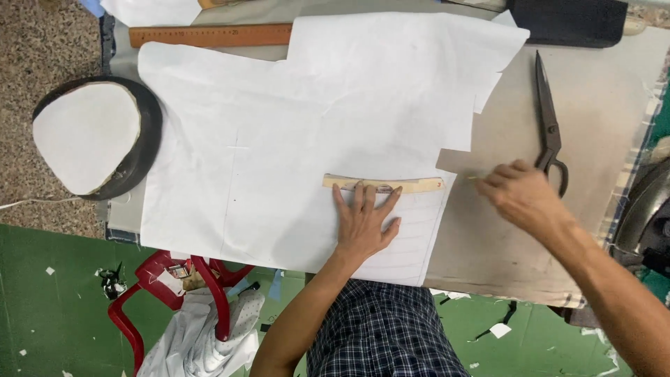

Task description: The person uses a ruler and pencil to draw multiple straight lines on a large sheet of white paper laid on a work table. The ruler is repositioned repeatedly to create parallel and intersecting lines across the paper surface.

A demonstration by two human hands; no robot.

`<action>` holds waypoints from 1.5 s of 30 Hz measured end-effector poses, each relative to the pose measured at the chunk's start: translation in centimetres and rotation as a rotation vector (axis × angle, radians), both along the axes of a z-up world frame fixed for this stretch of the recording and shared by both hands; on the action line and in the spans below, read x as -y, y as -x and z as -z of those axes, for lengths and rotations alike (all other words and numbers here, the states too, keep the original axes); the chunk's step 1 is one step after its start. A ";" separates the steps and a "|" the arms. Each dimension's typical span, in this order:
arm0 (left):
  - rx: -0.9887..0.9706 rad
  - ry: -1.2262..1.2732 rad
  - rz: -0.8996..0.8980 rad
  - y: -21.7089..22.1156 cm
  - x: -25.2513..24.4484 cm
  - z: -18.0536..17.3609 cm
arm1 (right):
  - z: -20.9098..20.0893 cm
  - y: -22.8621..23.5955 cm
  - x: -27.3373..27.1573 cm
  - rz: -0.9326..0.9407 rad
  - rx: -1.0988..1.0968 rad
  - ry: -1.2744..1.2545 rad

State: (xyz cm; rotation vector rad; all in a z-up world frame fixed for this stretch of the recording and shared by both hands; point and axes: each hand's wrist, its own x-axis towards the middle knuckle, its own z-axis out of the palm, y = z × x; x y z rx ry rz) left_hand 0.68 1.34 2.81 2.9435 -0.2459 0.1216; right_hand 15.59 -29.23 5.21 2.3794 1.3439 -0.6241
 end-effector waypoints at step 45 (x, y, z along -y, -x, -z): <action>-0.386 -1.000 1.095 -14.4 -2.6 -3.7 | 4.9 12.3 -24.8 0.895 -0.188 -1.031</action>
